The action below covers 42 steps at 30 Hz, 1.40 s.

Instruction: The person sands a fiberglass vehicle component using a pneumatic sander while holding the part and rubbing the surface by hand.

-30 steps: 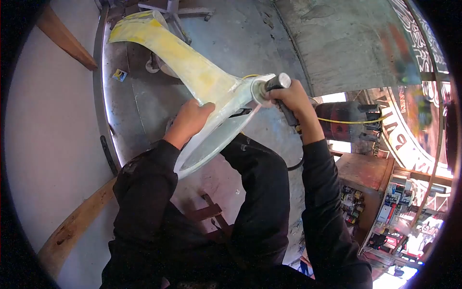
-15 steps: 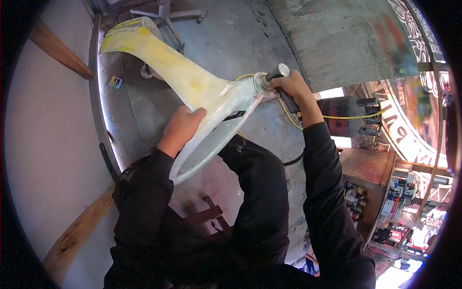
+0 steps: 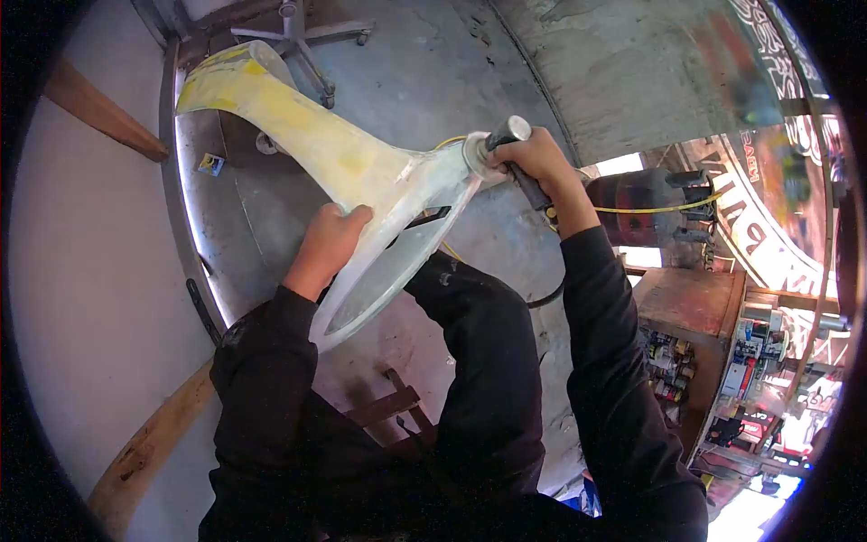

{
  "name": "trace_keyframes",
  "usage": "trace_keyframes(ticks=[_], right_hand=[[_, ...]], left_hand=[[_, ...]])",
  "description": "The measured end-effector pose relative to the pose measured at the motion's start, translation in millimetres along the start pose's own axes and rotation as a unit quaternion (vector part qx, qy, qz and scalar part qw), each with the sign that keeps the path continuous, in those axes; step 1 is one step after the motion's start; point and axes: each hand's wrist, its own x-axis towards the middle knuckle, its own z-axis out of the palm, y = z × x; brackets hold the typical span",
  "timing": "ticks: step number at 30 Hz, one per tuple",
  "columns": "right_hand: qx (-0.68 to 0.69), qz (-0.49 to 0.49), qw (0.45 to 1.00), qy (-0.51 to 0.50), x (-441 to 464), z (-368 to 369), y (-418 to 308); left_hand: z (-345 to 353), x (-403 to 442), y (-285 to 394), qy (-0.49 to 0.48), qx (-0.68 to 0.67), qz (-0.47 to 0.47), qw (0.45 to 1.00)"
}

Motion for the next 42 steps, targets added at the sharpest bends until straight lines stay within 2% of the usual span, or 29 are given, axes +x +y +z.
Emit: trace_keyframes(ticks=[5,8,10,14,20,21,29,32,35,38,42], right_hand=[[-0.028,0.013,0.999,-0.028,-37,17,-21],[-0.011,-0.037,0.999,-0.013,-54,28,-20],[0.005,-0.015,1.0,-0.027,-62,28,-30],[0.002,-0.022,1.0,-0.01,-40,22,-20],[0.007,0.017,0.999,0.038,4,6,-2],[0.034,0.022,0.999,0.027,5,4,-2],[0.002,-0.002,1.0,0.0,-17,20,-24],[-0.014,-0.023,1.0,-0.012,-29,28,-25],[-0.022,-0.038,0.999,-0.015,-37,31,-32],[-0.037,0.009,0.999,-0.014,-16,21,-26],[0.007,0.005,1.0,0.027,16,9,-5]], left_hand=[[-4,-8,12,-0.02,-0.045,0.002,0.999],[0,-1,0,-0.016,-0.045,0.011,0.999],[2,-1,-2,-0.002,-0.048,0.01,0.999],[5,2,-11,0.017,-0.049,0.024,0.998],[-5,-7,7,-0.038,-0.055,0.0,0.998],[-4,-4,3,-0.029,-0.053,0.002,0.998],[-1,2,-6,0.0,-0.005,0.002,1.0],[0,3,-9,-0.016,-0.043,0.008,0.999],[-5,-5,6,-0.021,-0.026,-0.013,0.999],[1,7,-13,-0.035,-0.031,0.001,0.999],[2,5,-10,-0.013,-0.031,0.001,0.999]])
